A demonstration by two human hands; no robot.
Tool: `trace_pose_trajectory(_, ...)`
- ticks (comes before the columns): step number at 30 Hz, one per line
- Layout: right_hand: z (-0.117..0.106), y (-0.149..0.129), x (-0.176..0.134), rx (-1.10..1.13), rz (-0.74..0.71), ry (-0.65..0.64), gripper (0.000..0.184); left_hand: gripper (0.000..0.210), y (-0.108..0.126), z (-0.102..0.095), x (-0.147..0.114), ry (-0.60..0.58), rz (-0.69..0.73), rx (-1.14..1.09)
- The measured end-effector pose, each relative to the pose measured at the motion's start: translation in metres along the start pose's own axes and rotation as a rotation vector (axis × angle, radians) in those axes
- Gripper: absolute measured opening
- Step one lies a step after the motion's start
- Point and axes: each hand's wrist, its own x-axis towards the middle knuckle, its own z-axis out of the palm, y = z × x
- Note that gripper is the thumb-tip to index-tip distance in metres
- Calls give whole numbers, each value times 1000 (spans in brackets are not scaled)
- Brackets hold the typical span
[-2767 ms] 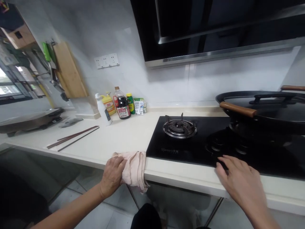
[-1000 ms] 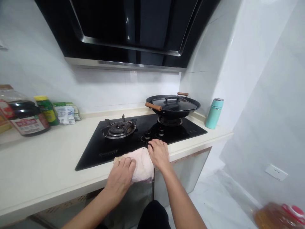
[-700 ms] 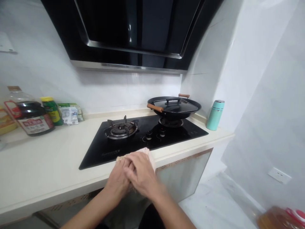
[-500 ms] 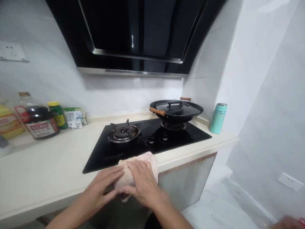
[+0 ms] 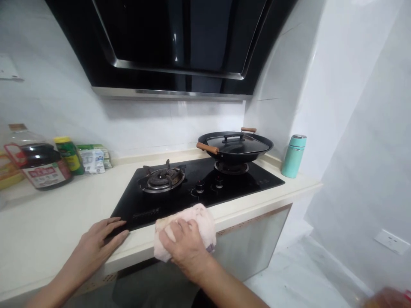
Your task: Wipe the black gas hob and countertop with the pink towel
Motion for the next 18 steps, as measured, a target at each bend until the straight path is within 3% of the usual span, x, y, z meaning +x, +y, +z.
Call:
trace_pose_trajectory(4, -18, 52, -30, -13, 43, 11, 89, 53, -3, -4, -3, -9, 9, 6)
trace_pose_trajectory(9, -46, 134, -80, -71, 116, -82, 98, 51, -7, 0, -2, 16, 28, 17)
trace_pose_trajectory(13, -64, 200, -121, -138, 173, -149, 87, 48, -12, 4, -1, 38, 36, 22)
trace_pose_trajectory(18, -86, 267, -163, -178, 357, -180, 79, 42, -14, 6, -1, 46, 58, 0)
